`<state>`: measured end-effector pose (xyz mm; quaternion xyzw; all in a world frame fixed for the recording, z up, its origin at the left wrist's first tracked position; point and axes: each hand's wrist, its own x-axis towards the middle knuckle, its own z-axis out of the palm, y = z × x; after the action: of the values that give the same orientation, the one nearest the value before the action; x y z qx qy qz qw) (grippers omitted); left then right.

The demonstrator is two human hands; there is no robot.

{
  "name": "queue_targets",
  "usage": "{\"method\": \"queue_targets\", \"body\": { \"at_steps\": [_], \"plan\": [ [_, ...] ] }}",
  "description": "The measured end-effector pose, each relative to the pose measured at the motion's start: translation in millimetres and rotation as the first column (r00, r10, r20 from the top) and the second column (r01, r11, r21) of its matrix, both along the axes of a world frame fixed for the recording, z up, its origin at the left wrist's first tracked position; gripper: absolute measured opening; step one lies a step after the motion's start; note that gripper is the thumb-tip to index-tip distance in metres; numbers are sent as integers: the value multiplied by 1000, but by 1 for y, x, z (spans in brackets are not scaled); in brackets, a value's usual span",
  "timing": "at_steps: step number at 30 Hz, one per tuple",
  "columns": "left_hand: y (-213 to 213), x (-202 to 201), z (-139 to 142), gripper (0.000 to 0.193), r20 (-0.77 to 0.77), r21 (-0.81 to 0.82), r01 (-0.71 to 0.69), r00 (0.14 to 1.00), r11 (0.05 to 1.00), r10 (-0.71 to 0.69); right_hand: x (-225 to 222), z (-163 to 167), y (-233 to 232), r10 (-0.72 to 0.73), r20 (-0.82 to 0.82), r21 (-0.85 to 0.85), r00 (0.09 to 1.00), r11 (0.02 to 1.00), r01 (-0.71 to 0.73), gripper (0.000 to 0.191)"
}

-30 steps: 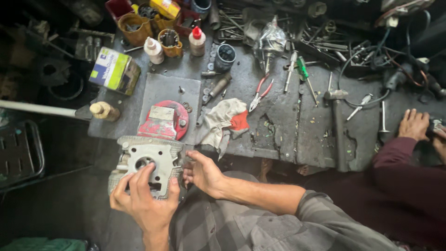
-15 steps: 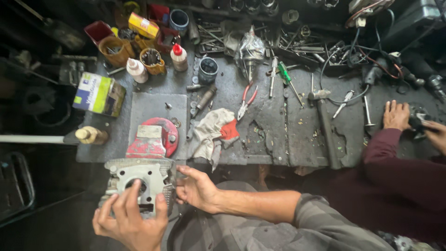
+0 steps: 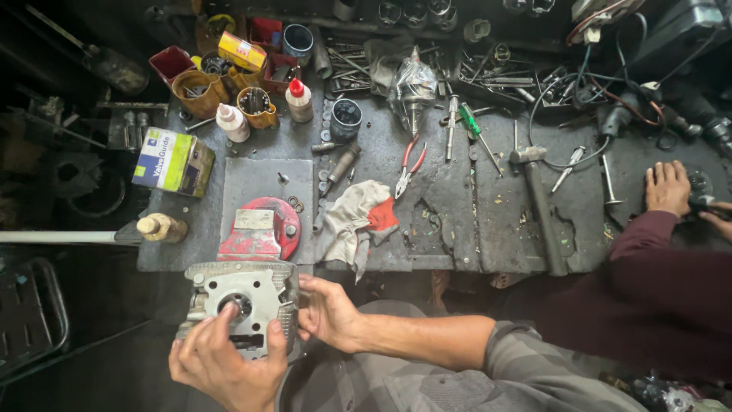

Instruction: The person works at a cluttered workbench on a small engine cylinder head held in a red mount. They pick up small metal parts from a container, press and seat them into the cylinder head by hand, wipe parts and the head with a rag, and reposition the head while fitting components.

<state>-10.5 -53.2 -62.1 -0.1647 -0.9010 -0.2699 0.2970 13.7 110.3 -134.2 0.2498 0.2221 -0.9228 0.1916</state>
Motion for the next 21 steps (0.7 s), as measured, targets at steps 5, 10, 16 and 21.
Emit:
{"method": "queue_targets", "body": {
  "at_steps": [5,10,16,21],
  "plan": [
    [-4,-1,9,53,40,-136,20,999,990,-15,3,-7,-6,-30,29,4,999,1000,30,35],
    [-10,-1,19,42,53,-133,33,998,991,-26,2,-8,-14,-44,-5,8,999,999,44,41],
    [-23,-4,32,37,103,-132,78,993,988,-64,2,-4,-28,-81,-17,19,997,996,82,44],
    [-32,-13,38,37,140,-191,168,980,967,-142,1,1,-36,-101,-19,43,995,994,102,38]
  ]
}}
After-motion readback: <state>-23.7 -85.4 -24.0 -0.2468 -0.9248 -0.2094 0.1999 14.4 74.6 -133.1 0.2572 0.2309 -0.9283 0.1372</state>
